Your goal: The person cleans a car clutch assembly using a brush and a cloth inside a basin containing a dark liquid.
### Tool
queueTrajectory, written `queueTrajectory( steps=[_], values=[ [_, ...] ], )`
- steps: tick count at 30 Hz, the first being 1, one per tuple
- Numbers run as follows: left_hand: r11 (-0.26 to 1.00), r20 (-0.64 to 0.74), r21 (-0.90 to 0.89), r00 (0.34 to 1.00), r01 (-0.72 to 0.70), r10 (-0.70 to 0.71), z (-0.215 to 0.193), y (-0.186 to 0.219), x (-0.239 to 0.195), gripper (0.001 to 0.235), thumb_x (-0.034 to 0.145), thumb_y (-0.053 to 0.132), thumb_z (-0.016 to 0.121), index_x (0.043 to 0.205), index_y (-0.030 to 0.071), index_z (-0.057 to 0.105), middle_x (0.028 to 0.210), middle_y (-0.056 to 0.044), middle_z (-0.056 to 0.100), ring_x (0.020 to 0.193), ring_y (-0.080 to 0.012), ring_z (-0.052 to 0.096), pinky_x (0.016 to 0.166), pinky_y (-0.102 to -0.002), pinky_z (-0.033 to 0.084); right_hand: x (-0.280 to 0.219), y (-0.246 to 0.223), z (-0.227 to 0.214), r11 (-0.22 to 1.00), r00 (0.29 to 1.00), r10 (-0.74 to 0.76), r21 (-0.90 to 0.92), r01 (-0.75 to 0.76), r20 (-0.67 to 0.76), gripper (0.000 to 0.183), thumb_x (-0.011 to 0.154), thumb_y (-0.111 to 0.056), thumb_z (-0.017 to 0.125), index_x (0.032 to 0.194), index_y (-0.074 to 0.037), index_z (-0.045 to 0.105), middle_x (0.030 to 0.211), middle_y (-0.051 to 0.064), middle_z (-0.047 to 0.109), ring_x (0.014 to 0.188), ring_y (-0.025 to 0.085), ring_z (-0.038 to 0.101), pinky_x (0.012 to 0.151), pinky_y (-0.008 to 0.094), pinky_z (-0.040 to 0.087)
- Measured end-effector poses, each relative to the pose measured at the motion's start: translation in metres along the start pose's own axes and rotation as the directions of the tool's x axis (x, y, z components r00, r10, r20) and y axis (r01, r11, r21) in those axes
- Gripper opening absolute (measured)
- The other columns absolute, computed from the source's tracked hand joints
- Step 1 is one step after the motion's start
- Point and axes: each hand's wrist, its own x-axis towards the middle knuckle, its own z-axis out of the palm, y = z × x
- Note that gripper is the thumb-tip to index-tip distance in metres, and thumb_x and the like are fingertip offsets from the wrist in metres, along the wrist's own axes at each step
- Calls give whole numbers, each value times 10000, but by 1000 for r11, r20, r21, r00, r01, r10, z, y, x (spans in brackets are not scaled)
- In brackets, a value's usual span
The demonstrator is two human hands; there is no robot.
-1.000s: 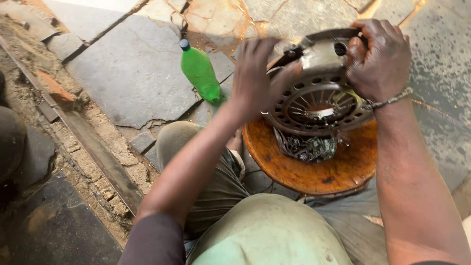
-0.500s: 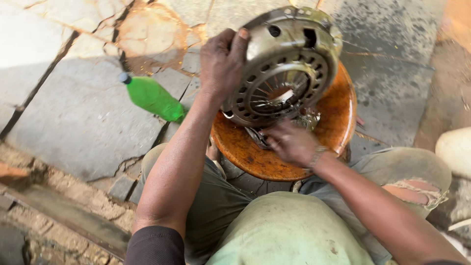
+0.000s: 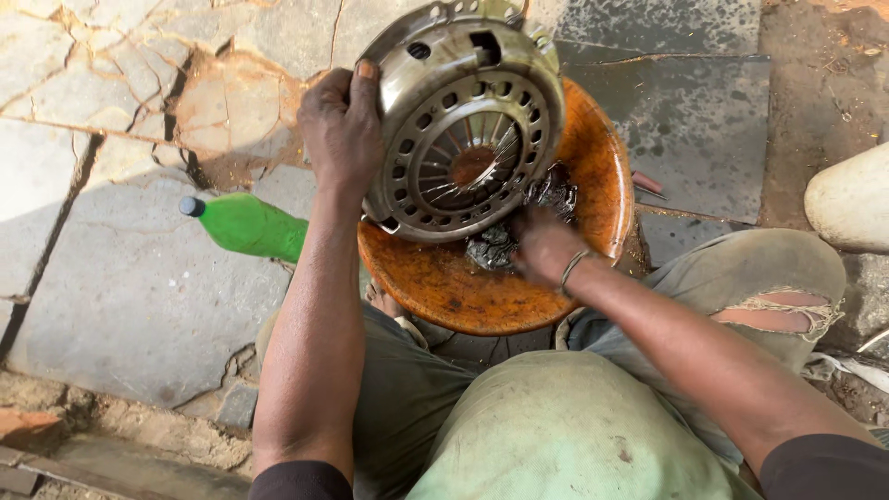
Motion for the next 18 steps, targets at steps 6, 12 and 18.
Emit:
queueTrajectory(
  steps=[6,12,18],
  values=[
    [1000,-33,9,999,-30,30,-9,16,-5,488,1064,307,637,654,53,566,545,1,463,534,-105,398,492,-366,317,-8,23,1,936,952,214,234,-265,220,173,939,-157,648,1010,-38,752,1051,150,765,972,233,739,878,338,658],
    [999,-35,36,999,-8,9,-8,21,-7,502,1055,317,648,656,28,548,544,-16,461,544,-112,403,501,-378,326,7,40,-73,888,651,110,369,276,-751,308,876,-77,789,1151,-20,663,1032,158,699,962,271,715,825,350,611],
    [1000,-36,24,999,2,-2,-11,26,-8,485,1047,337,629,683,20,584,538,-19,468,536,-104,414,502,-363,346,18,26,-90,957,400,161,242,161,-902,156,860,29,756,986,-47,706,964,104,683,923,235,692,799,376,613]
  ],
)
